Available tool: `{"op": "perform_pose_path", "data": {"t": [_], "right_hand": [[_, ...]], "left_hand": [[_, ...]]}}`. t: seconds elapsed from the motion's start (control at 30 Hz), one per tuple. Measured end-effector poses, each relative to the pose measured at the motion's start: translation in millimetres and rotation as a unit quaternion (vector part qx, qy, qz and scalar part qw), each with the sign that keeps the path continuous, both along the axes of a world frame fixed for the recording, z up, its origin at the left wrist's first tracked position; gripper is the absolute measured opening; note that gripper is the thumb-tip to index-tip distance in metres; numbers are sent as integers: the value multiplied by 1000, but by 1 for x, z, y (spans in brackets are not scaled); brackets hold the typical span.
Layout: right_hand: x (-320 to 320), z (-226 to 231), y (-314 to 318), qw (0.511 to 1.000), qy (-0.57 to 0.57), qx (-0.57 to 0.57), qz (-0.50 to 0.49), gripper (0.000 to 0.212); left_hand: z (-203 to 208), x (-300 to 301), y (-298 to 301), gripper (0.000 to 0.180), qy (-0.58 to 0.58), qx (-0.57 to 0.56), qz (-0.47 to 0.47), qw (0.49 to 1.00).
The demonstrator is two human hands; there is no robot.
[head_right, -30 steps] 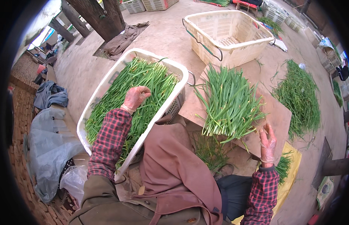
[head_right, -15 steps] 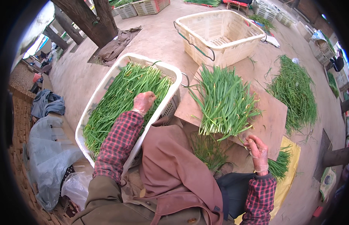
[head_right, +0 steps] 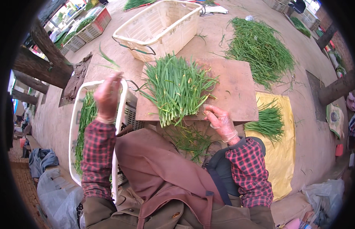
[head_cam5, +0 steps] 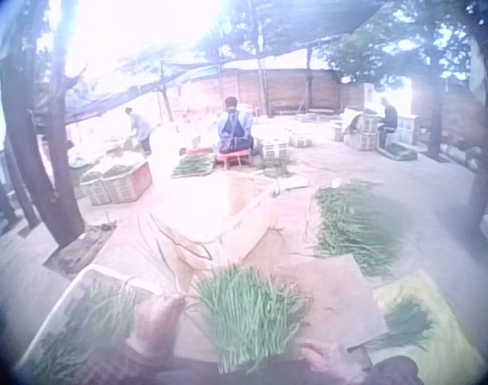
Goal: The person sorts bunches of green leafy vegetables by hand, picking up bunches from a white basket, placing them on a wooden board to clean or organize them, and setting them aside on a yellow mat.
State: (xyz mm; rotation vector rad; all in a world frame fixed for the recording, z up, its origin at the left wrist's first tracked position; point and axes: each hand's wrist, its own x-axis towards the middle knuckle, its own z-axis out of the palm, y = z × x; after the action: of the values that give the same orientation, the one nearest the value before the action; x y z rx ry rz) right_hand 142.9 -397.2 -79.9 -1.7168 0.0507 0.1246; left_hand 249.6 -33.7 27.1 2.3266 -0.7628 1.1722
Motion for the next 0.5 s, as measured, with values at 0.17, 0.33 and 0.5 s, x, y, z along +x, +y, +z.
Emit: {"op": "perform_pose_path", "data": {"t": [0.17, 0.33, 0.5], "right_hand": [[-7, -31, -12, 996, -46, -70, 4, 30], [-1, -43, -11, 987, -85, -131, -44, 27], [1, -26, 29, 987, -99, -114, -47, 25]], "left_hand": [[-131, -12, -68, 24, 226, 10, -99, 969], [-137, -31, -75, 29, 299, 3, -81, 951], [-148, -29, -54, 32, 548, -255, -78, 793]]}}
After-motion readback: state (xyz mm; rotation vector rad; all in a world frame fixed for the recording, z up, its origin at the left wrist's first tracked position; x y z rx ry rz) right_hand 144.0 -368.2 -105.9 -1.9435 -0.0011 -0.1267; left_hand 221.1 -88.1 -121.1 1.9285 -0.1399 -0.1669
